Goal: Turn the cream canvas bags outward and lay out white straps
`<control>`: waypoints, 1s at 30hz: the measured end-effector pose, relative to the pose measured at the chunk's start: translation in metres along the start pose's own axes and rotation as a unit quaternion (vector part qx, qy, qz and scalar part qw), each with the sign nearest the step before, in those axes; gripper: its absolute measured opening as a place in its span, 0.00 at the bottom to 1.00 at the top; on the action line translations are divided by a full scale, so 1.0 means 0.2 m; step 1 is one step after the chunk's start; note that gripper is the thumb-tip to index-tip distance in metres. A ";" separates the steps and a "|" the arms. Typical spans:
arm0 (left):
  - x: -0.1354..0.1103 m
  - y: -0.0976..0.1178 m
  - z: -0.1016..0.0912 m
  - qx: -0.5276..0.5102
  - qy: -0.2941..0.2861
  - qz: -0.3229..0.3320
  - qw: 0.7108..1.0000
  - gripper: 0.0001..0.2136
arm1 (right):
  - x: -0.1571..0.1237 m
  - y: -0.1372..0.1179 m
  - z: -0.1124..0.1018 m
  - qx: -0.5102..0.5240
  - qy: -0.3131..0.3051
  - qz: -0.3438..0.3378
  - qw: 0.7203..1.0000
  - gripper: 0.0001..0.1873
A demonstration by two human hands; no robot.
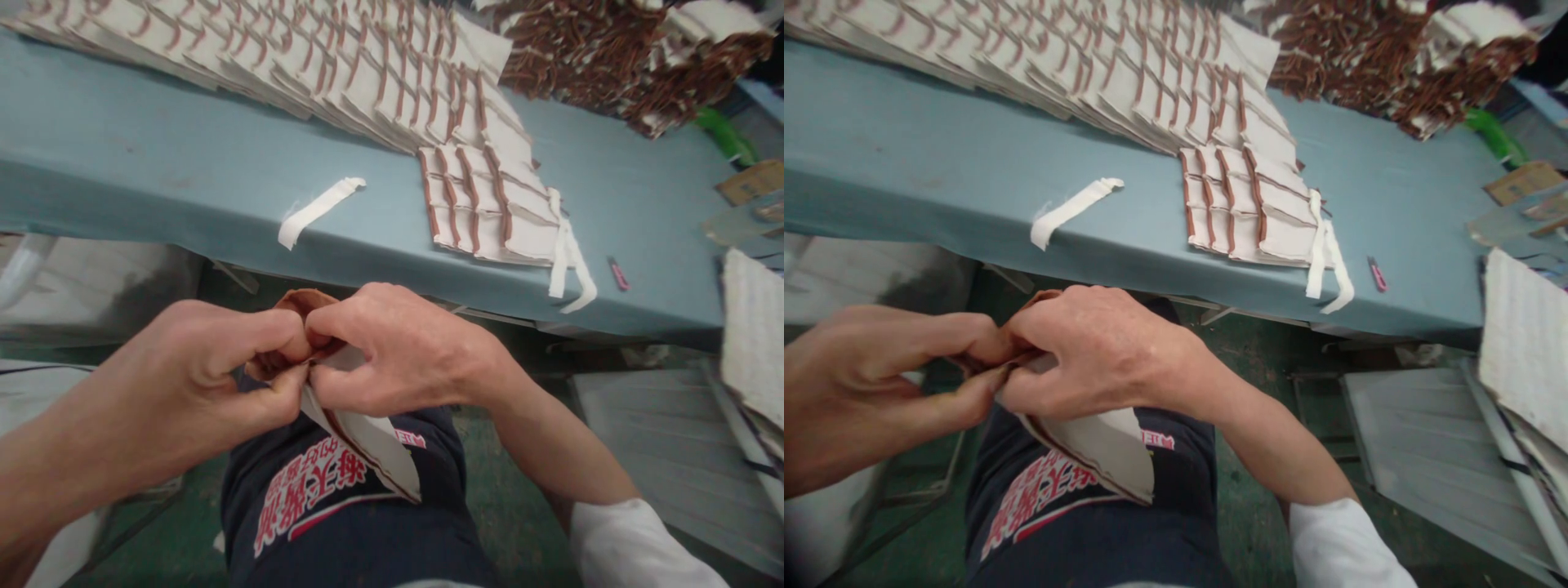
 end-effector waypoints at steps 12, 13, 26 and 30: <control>-0.01 0.12 0.02 0.153 0.045 0.220 0.962 0.18 | -0.01 0.06 -0.09 0.130 0.035 0.020 0.991 0.12; -0.02 0.10 0.02 0.150 0.047 0.229 0.961 0.15 | -0.02 0.07 -0.09 0.155 0.037 0.024 0.987 0.12; -0.06 0.09 0.02 0.154 0.013 0.287 0.945 0.34 | -0.03 0.21 -0.04 0.444 0.039 0.017 0.895 0.20; -0.05 0.09 0.03 0.152 -0.004 0.278 0.949 0.39 | 0.01 0.26 0.10 0.568 0.025 0.020 0.822 0.33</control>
Point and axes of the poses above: each hand's wrist, its own x-axis towards the middle knuckle, its own z-axis out of the palm, y = z × x, the point moved 8 cm from there along x, towards the middle knuckle, and after that the axes turned 4 degrees about x, right-handed, at the moved point
